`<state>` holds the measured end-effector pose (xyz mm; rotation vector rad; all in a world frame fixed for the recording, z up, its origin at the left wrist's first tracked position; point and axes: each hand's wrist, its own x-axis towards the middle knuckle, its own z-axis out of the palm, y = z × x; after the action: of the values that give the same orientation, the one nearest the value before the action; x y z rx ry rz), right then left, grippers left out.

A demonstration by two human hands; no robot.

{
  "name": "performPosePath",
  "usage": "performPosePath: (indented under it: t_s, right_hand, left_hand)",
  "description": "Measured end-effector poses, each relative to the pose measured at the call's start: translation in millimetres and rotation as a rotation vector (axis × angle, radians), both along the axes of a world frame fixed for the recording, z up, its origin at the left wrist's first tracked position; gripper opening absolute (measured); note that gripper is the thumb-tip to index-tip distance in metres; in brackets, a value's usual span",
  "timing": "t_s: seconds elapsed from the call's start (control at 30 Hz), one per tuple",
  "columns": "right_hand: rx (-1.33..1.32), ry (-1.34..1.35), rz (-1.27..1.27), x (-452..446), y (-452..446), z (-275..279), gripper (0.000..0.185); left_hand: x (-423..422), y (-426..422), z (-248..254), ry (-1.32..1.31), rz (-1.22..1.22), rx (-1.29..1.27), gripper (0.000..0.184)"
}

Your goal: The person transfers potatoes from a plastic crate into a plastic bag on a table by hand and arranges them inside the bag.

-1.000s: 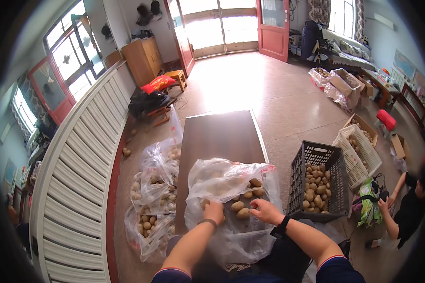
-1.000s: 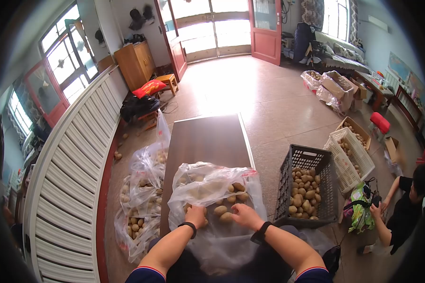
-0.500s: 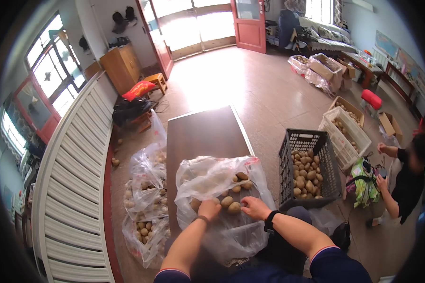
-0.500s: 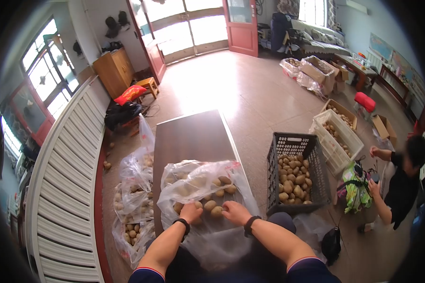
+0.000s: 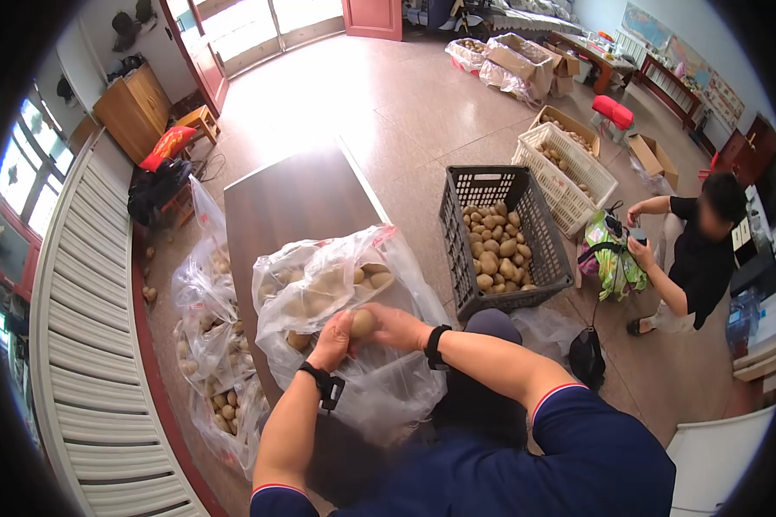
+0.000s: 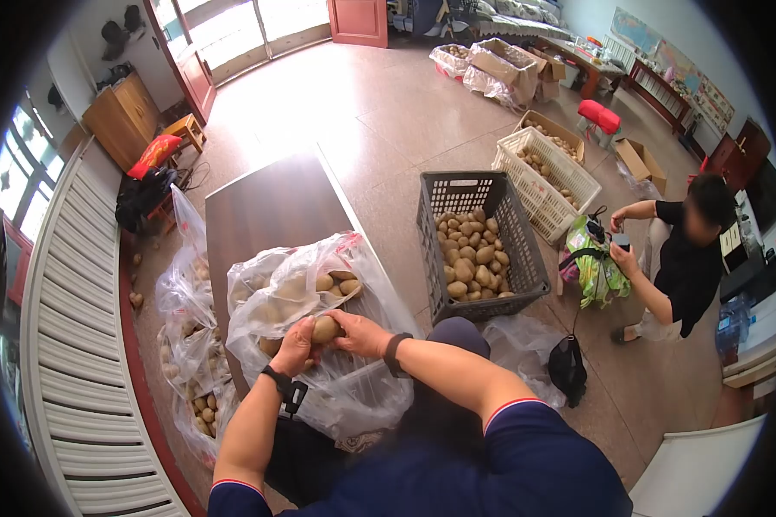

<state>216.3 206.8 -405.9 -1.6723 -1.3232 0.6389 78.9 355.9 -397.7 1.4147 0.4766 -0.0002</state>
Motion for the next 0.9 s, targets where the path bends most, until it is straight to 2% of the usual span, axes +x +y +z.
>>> performPosePath:
  t_s: [0.1,0.2,0.3,0.37,0.4,0.43,0.47,0.57,0.6,0.63,0.7,0.77,0.9]
  right_hand:
    - [-0.044,0.061,-0.009,-0.3,-2.2,-0.3,0.055]
    - [-0.072,0.072,-0.013,1.7,-1.3,-11.5,0.053]
    - [-0.099,0.183,-0.061,13.3,-2.5,-9.7,0.046]
    - [-0.131,0.522,-0.207,24.8,-3.9,-8.8,0.036]
    - [-0.134,0.526,-0.201,32.1,-4.7,-2.8,0.036]
    - [-0.094,0.679,-0.301,41.9,-6.4,7.3,0.031]
    - [-0.055,0.832,-0.404,52.6,-8.9,15.9,0.026]
    - [0.070,0.974,-0.690,95.7,-15.6,2.4,0.013]
    - [0.154,1.118,-0.701,107.2,-22.0,4.4,0.015]
    - [0.206,1.244,-0.816,117.4,-25.1,7.2,0.020]
    - [0.213,1.431,-0.920,151.9,-41.4,-14.3,0.024]
    - [0.167,1.513,-1.052,181.9,-61.2,-34.3,0.027]
    - [0.098,1.459,-1.423,211.2,-84.8,-63.0,0.036]
  left_hand:
    - [2.2,-2.6,-0.2,0.025,0.043,-0.065,0.045]
    - [2.2,-2.9,-7.4,0.007,0.030,0.038,0.044]
    - [6.0,1.5,-25.4,-0.019,0.182,-0.003,0.042]
    - [7.7,0.5,-25.1,0.052,0.291,-0.063,0.039]
    - [7.1,-0.1,-24.0,0.075,0.307,-0.067,0.034]
    - [7.7,1.2,-21.6,0.075,0.311,-0.067,0.034]
    - [7.3,0.9,-19.7,0.100,0.289,-0.029,0.032]
    - [1.9,10.3,-46.8,0.140,0.193,0.131,0.028]
    - [1.1,16.8,-66.1,0.141,0.158,0.374,0.028]
    - [-0.7,9.9,-41.6,0.182,0.153,0.523,0.028]
    - [-6.3,14.1,-46.1,0.187,0.108,0.741,0.025]
    - [-12.6,14.2,-39.4,0.310,0.060,0.786,0.028]
    - [-17.2,13.4,-28.6,0.614,-0.118,0.922,0.038]
